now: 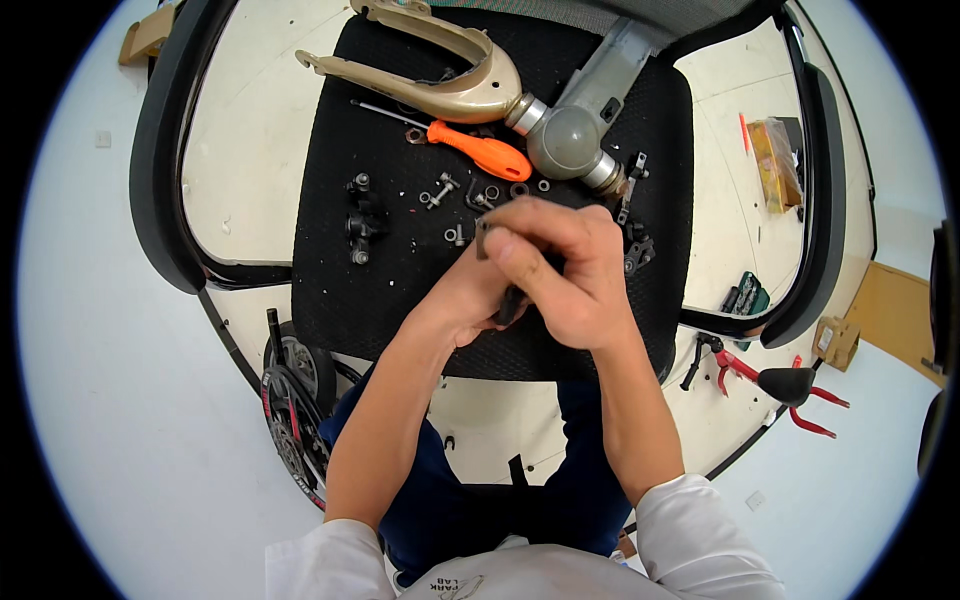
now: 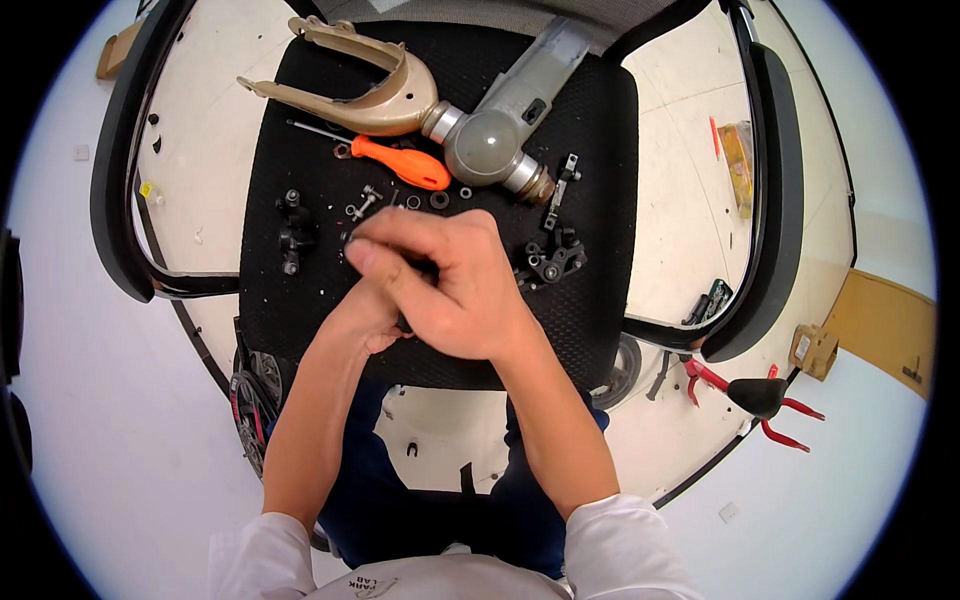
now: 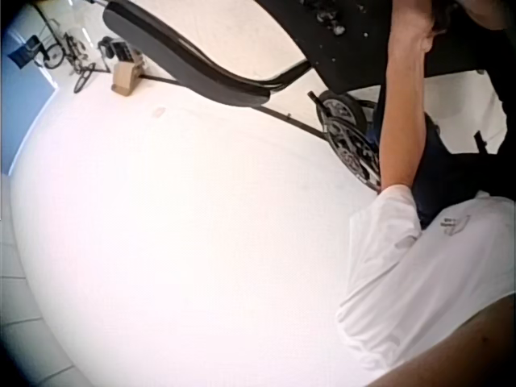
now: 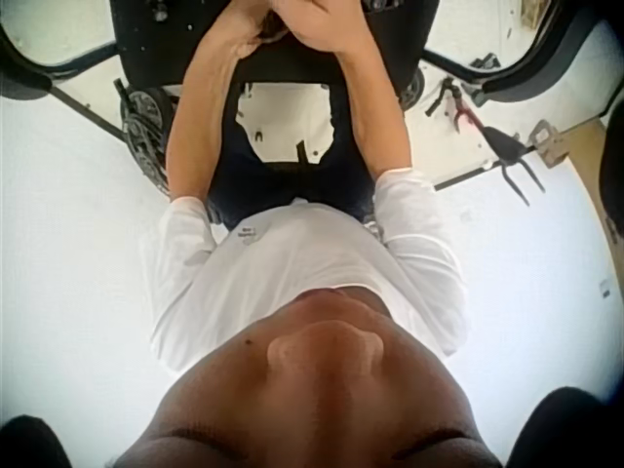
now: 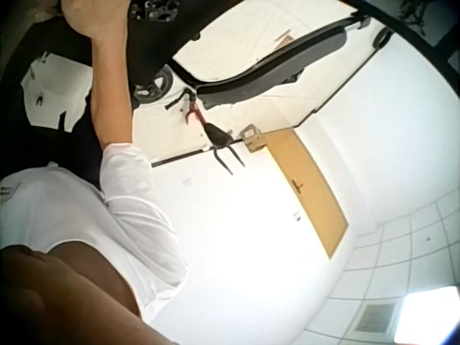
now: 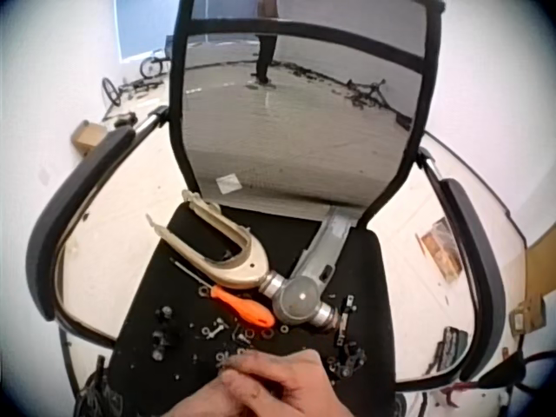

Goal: The person assembles small bicycle components on a black mat, using an Allen key to tighten screws and align parts. They repeatedly pick up, align, and fasten small metal pieces, occasionally placing them back on the mat.

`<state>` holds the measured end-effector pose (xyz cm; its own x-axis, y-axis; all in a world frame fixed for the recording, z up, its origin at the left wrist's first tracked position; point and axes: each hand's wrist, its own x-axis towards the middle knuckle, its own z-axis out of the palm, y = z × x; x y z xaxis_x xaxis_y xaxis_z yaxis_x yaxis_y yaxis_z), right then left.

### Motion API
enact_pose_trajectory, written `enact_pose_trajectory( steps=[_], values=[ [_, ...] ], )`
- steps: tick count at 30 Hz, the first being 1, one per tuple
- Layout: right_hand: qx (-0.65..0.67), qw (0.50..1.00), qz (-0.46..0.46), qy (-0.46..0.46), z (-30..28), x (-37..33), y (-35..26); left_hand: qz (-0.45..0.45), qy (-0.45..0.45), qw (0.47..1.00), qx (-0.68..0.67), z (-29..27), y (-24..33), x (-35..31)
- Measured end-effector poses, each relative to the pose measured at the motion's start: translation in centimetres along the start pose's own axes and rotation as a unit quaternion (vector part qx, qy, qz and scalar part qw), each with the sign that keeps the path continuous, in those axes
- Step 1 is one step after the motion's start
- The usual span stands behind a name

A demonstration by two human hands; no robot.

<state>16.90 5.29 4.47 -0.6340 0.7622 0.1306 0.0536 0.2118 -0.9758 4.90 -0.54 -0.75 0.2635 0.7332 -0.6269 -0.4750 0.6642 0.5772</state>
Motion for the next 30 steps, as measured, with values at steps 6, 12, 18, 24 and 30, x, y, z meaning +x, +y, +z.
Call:
enact_pose_trajectory(
  steps=[6,12,18,24,30],
  values=[
    [-0.060,0.994,-0.080,-0.039,0.4,-1.0,-1.5,0.018,-0.047,0.999,-0.004,-0.8,-1.2,-0.6],
    [-0.083,0.971,-0.218,-0.046,0.8,-1.3,-1.1,0.092,-0.028,0.988,0.121,0.2,-2.0,-1.0],
    [-0.257,0.875,-0.346,-0.222,0.7,-3.0,-2.3,-0.075,-0.005,0.997,0.031,2.5,0.2,-2.6],
    [-0.324,0.743,-0.452,-0.371,0.4,-3.5,-4.6,-0.137,-0.128,0.980,0.072,1.3,0.3,-1.7],
    [-0.441,0.743,-0.400,-0.306,-2.1,-3.2,-5.8,-0.053,-0.108,0.986,-0.117,-0.4,2.0,-3.1]
  ],
)
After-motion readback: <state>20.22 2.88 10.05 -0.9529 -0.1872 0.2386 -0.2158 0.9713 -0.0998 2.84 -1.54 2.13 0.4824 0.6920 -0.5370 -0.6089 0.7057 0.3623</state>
